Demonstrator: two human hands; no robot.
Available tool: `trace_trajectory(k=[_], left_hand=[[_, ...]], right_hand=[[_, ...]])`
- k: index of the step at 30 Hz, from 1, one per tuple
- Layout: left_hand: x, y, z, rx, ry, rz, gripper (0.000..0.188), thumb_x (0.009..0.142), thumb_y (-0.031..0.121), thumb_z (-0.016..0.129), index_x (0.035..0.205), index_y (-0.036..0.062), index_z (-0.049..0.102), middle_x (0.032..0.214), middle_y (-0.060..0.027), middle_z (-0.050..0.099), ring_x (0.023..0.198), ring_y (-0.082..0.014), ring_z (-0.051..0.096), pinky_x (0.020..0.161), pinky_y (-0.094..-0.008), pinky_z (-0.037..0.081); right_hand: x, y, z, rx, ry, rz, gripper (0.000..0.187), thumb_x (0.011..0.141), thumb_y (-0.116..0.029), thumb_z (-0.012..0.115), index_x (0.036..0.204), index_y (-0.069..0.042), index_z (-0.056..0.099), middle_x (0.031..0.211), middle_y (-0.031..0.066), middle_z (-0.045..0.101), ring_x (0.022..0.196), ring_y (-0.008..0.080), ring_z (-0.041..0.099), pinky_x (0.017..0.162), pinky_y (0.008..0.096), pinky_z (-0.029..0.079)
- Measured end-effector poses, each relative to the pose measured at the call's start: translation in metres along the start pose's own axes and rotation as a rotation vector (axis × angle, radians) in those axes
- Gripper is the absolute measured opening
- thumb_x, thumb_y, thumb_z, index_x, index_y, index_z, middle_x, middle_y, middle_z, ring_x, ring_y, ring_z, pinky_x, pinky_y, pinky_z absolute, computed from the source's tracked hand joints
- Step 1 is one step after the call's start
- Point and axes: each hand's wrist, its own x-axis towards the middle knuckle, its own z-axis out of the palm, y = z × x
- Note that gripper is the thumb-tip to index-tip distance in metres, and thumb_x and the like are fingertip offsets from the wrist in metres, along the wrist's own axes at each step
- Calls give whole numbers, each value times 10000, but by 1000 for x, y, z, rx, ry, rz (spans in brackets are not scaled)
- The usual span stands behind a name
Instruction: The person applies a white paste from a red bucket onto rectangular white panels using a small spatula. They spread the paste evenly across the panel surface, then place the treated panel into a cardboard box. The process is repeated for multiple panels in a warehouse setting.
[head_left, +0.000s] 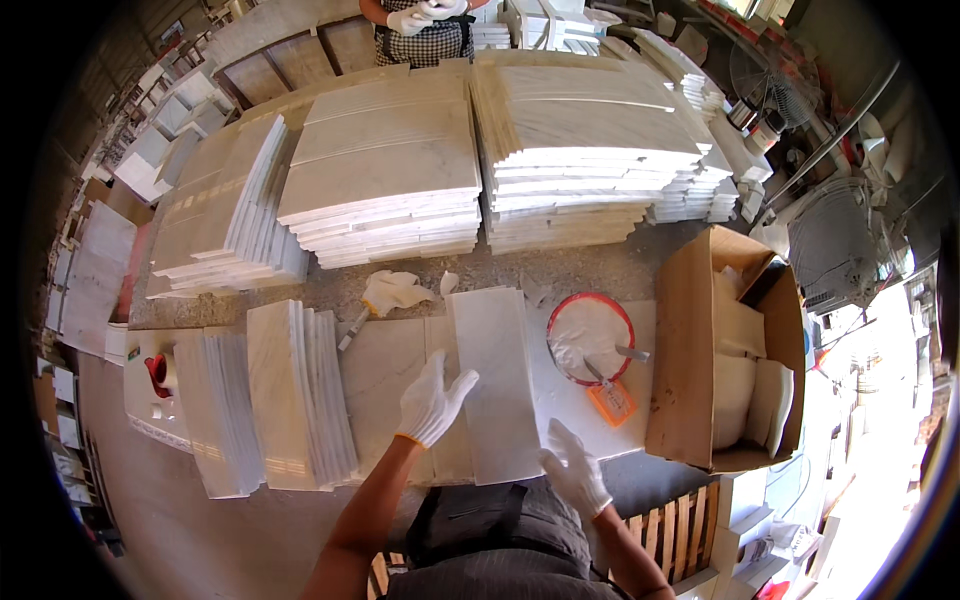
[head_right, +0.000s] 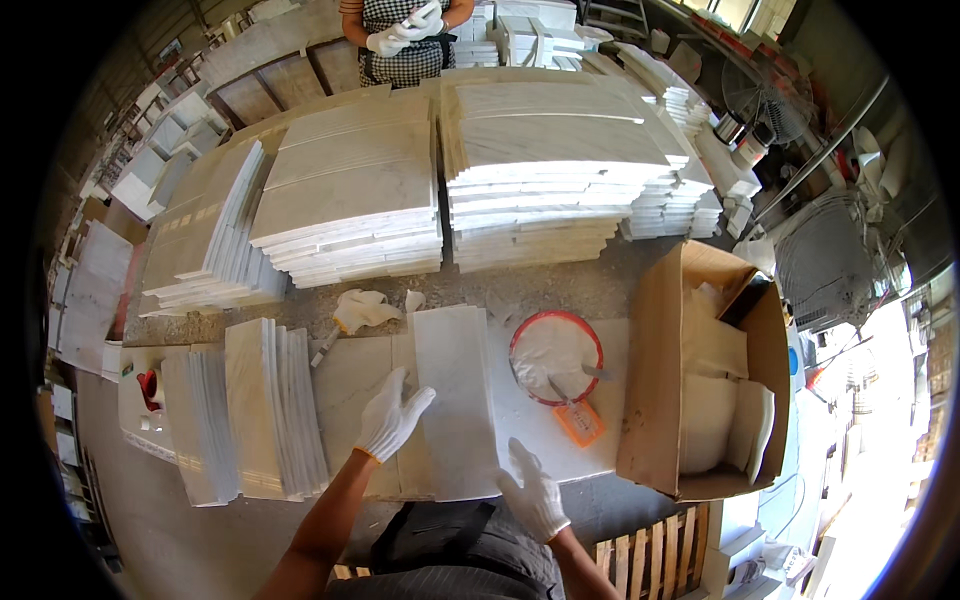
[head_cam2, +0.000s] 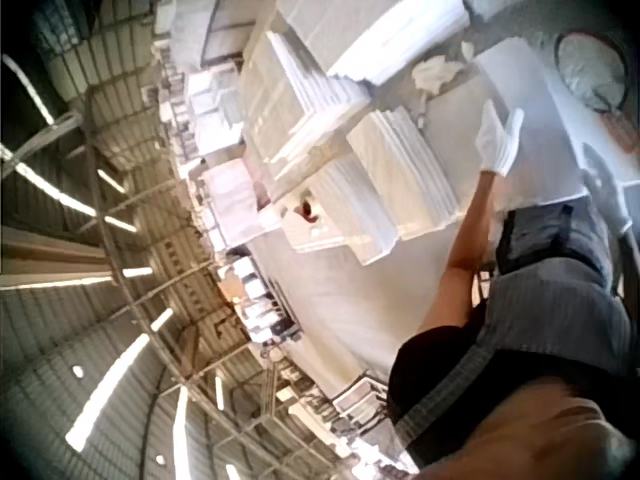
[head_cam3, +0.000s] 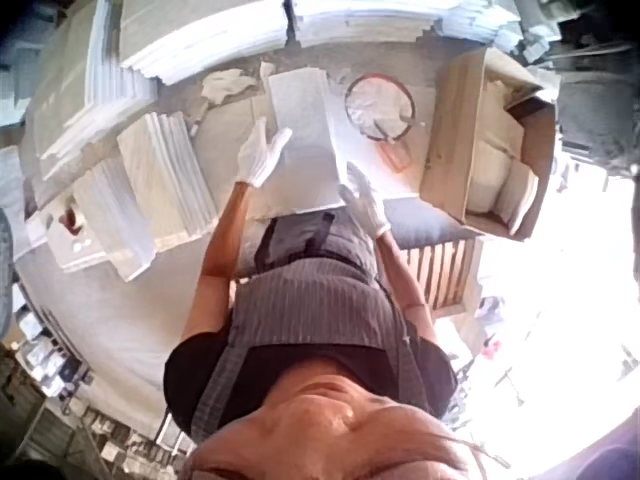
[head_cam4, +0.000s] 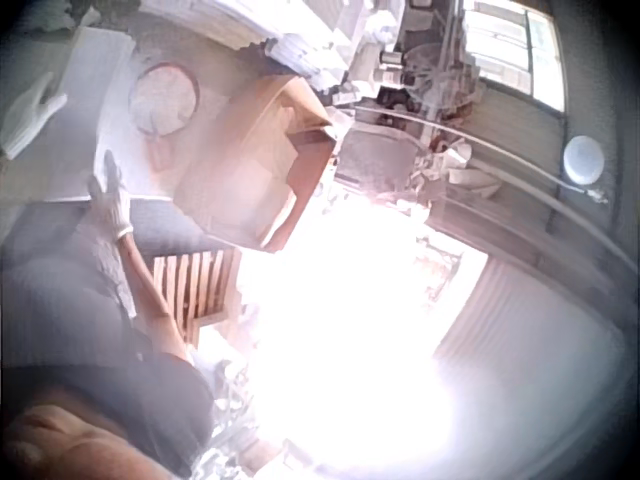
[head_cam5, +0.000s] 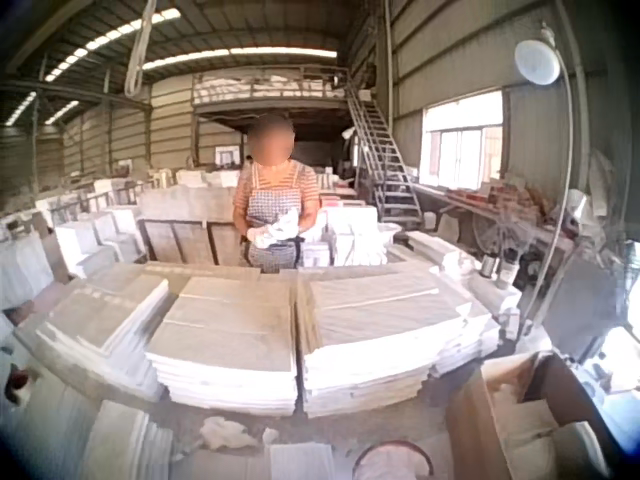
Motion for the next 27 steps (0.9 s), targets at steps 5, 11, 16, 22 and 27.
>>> trace_trajectory(k=[5, 11, 16, 22, 27], left_hand=[[-7, 19, 15, -452, -182, -219, 835, 946, 490, 608, 1505, -44, 294, 1366, -291, 554, 1247, -415, 560, 1019, -455, 444], [-21, 15, 56, -505, 52, -163, 818, 970, 465, 575, 1531, -30, 243, 1364, -296, 549, 1218, -417, 575, 1001, -449, 449], [-22, 13, 58, -456, 26, -176, 811, 985, 467, 556, 1528, -45, 238, 1357, -314, 539, 1205, -431, 577, 1001, -448, 451], [-48, 4, 29, -311, -13, 25, 637, 1002, 337, 572, 1466, -48, 367, 1320, -270, 580, 1187, -430, 578, 993, -443, 460], [-179, -86, -1, -52, 140, 446, 273, 864, 55, 684, 1135, 26, 669, 970, -171, 705, 888, -375, 681, 799, -437, 550]], right_hand=[[32, 6, 38, 156, 54, 220, 603, 965, -384, 587, 1431, -18, 474, 1277, 228, 635, 1189, 327, 620, 1011, 387, 470], [38, -11, 44, 179, -42, 270, 669, 925, -467, 609, 1417, -33, 482, 1248, 256, 625, 1146, 382, 620, 981, 434, 476], [34, -10, 47, 103, -51, 258, 752, 907, -511, 624, 1443, -15, 444, 1302, 273, 590, 1191, 406, 595, 999, 444, 468], [24, 4, 32, 228, -65, 193, 619, 973, -412, 579, 1420, 5, 485, 1290, 279, 600, 1200, 357, 599, 1006, 402, 470], [-58, 70, 18, 490, 317, 418, 411, 1022, -292, 518, 1284, 7, 626, 1169, 183, 693, 1005, 215, 685, 881, 329, 536]])
